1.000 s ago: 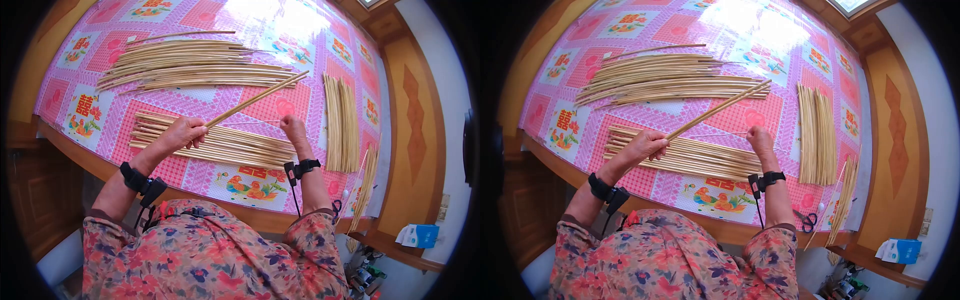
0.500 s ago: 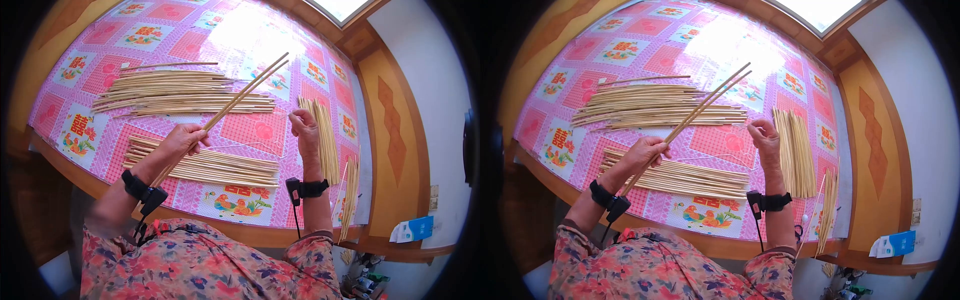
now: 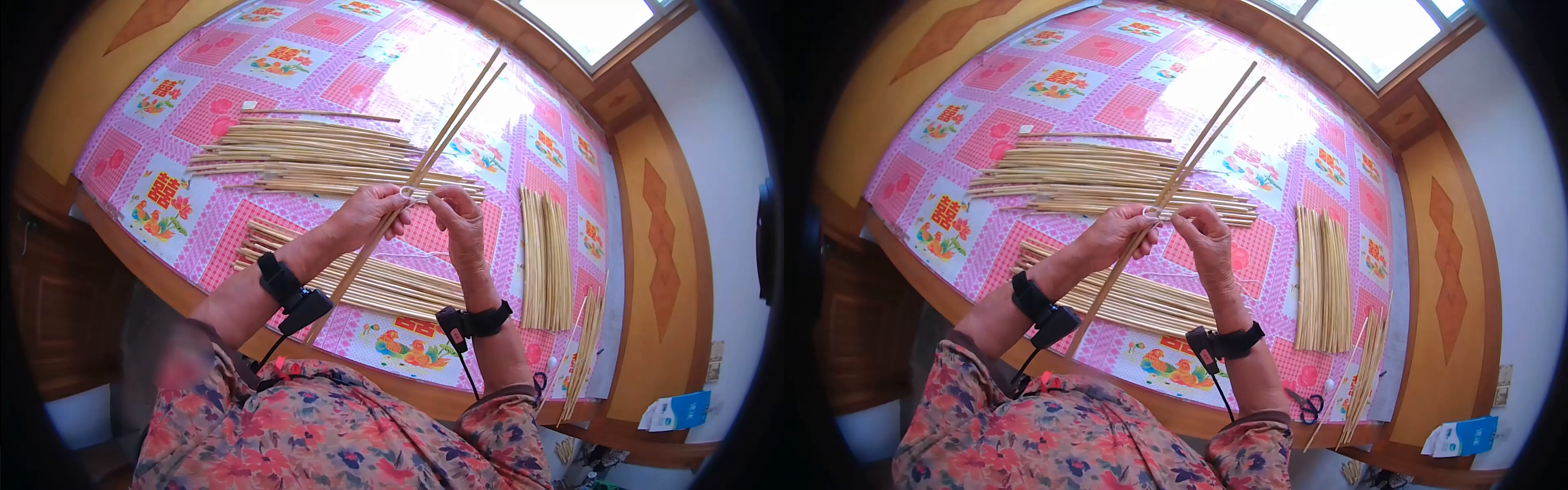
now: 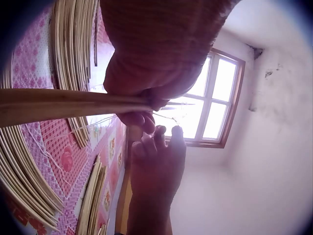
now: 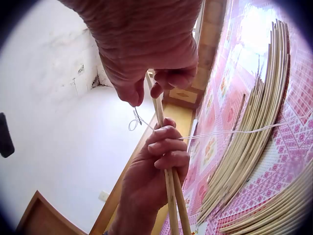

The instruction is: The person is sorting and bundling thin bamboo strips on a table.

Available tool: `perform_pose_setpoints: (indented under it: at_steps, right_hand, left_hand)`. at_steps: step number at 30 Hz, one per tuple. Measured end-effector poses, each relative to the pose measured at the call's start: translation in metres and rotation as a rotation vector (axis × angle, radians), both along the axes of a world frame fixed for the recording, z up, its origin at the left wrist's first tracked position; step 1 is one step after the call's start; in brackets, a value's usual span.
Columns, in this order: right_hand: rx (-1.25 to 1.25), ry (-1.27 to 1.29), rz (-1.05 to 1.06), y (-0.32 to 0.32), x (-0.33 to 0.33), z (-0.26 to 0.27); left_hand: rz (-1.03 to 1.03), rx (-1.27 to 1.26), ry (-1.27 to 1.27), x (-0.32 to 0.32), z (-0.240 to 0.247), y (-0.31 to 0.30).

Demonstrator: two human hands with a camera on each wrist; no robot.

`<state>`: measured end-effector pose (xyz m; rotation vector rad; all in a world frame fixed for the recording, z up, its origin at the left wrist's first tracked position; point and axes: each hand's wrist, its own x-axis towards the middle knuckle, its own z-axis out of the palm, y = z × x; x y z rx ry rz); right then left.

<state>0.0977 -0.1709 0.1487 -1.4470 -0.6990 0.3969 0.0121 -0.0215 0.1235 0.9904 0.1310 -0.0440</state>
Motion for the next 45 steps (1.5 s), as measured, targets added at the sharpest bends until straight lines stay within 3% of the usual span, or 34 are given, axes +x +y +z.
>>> perform_pose_setpoints:
  at_steps: [5,9,11,16,21,25,27,29,31,35,37,39,41,45]
  right_hand:
    - [0.143,0.277,-0.110,-0.007,0.000,-0.006]
    - [0.200,0.315,-0.149,-0.015,0.005,-0.007]
    - [0.390,0.388,-0.160,-0.021,0.011,-0.007]
    - [0.578,0.594,-0.201,-0.040,0.027,0.001]
    - [0.645,0.644,-0.007,-0.040,0.020,0.014]
    - [0.590,0.580,0.039,-0.032,0.004,0.032]
    - [0.449,0.466,0.086,-0.033,0.000,0.028]
    - [0.496,0.512,0.107,-0.033,-0.004,0.027]
    - [0.206,0.263,-0.138,-0.044,-0.004,0.041]
    - [0.266,0.227,-0.189,-0.066,0.010,0.034]
    - [0.103,0.115,-0.209,-0.065,0.008,0.035]
    - [0.006,0.177,0.009,-0.039,-0.025,-0.004]
    - [-0.132,0.220,0.037,-0.025,-0.051,-0.027]
    - [-0.126,0.351,0.013,-0.010,-0.079,-0.049]
  left_hand:
    - [-0.022,0.036,0.041,-0.004,-0.006,0.004]
    - [-0.018,0.082,0.070,-0.004,-0.016,0.007]
    - [-0.014,0.102,0.065,-0.004,-0.022,0.008]
    - [-0.014,0.213,0.102,-0.001,-0.029,0.004]
    - [-0.071,0.186,0.063,0.000,-0.031,-0.004]
    - [-0.071,0.202,0.063,-0.002,-0.025,-0.006]
    - [-0.052,0.249,0.106,-0.013,-0.023,0.002]
    - [-0.081,0.283,0.097,-0.019,-0.024,0.010]
    - [-0.063,0.309,0.100,-0.022,-0.029,0.018]
    - [-0.075,0.278,0.211,-0.044,-0.026,0.034]
    - [-0.131,0.183,0.237,-0.046,-0.028,0.033]
    - [-0.152,0.177,0.272,-0.050,-0.028,0.030]
    - [-0.159,0.155,0.307,-0.058,-0.024,0.025]
    - [-0.175,0.103,0.333,-0.068,-0.014,0.021]
